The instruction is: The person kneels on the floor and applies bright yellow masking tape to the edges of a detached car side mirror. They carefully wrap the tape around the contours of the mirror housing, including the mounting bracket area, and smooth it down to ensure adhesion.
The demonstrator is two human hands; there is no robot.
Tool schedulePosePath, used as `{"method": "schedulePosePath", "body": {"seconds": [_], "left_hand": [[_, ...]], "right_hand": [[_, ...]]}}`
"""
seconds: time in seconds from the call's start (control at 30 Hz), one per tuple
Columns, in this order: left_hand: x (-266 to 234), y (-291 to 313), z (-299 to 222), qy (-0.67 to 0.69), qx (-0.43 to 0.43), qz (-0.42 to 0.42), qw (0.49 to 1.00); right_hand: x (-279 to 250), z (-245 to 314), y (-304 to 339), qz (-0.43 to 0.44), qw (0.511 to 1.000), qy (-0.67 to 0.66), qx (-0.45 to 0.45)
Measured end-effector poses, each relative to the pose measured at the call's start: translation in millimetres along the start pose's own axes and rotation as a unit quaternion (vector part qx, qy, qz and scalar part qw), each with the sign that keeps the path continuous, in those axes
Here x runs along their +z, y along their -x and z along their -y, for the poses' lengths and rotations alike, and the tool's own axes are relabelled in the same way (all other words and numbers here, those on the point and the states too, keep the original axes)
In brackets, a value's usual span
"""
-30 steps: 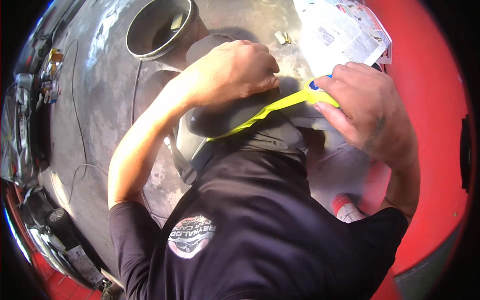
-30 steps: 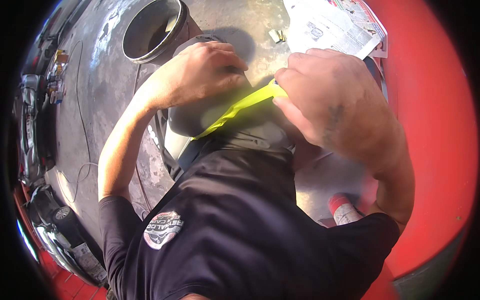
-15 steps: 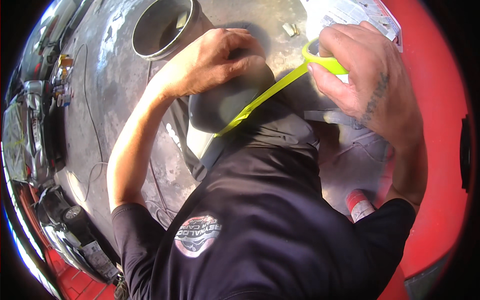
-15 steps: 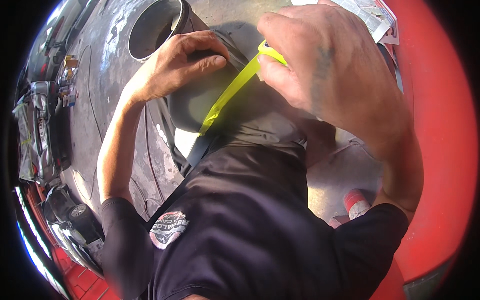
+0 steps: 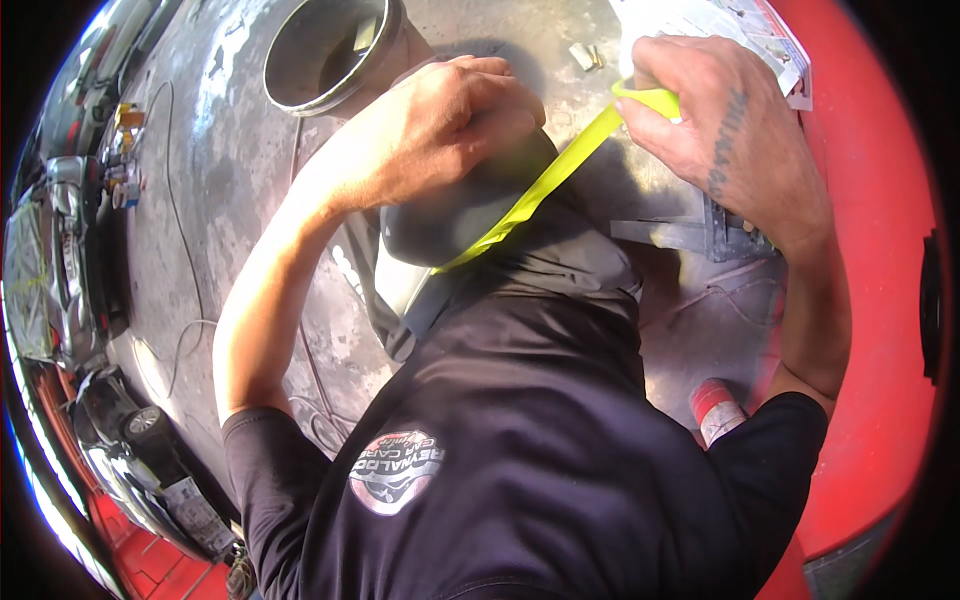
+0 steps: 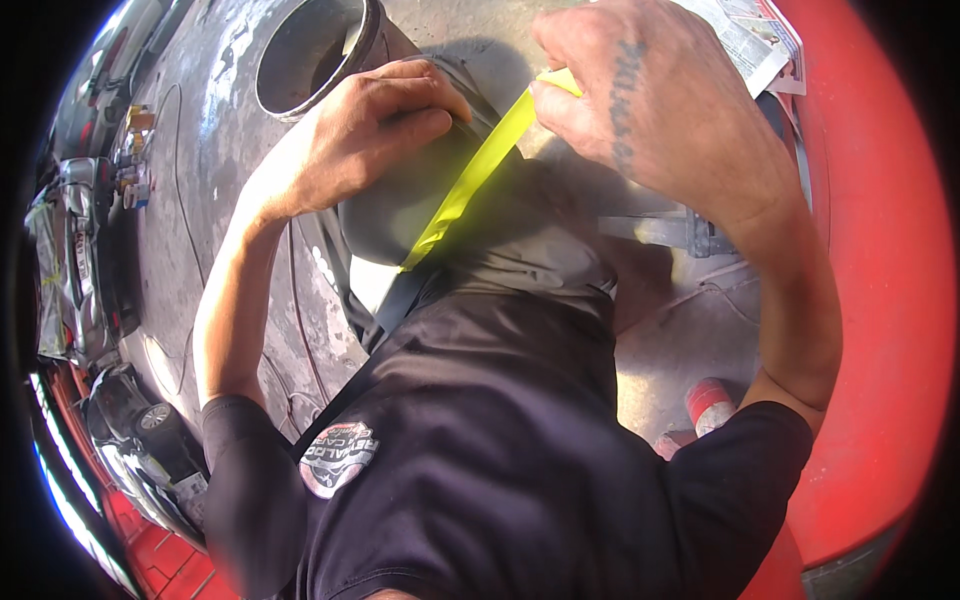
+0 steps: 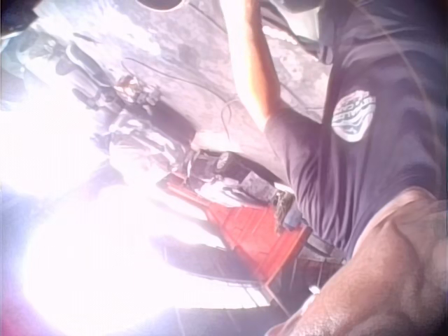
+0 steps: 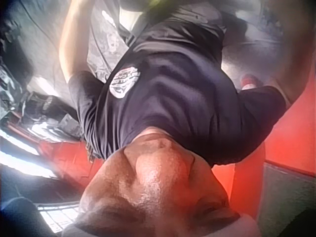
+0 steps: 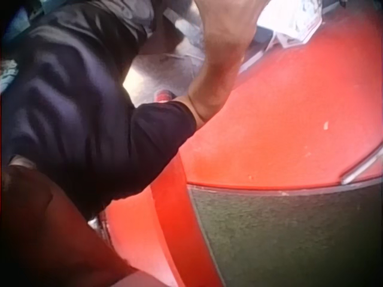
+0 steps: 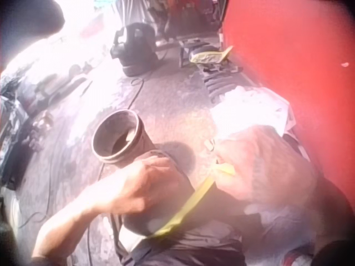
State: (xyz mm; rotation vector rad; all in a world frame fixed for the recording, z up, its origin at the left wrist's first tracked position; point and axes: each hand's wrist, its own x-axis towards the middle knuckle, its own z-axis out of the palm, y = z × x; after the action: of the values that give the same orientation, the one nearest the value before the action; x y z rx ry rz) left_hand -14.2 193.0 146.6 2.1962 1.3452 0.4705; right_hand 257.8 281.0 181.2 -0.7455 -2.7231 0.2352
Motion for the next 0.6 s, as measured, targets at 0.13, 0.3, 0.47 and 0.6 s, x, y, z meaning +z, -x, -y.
{"method": "schedulePosePath", "body": {"seconds": [0.13, 0.3, 0.47, 0.6], "left_hand": [[5, 9, -18, -0.061, 0.005, -0.025, 0.998], [9, 15, -29, -0.104, -0.019, -0.038, 0.994], [11, 13, -32, -0.099, -0.074, -0.032, 0.992], [10, 14, -26, -0.097, -0.069, -0.028, 0.993]], "right_hand": [[6, -7, -1, 0.01, 1.0, -0.012, -0.009], [9, -7, 0, 0.021, 1.0, -0.008, 0.008], [5, -8, 13, 0.009, 0.998, -0.057, 0.019], [-7, 2, 31, 0.001, 0.996, -0.09, 0.029]]}}
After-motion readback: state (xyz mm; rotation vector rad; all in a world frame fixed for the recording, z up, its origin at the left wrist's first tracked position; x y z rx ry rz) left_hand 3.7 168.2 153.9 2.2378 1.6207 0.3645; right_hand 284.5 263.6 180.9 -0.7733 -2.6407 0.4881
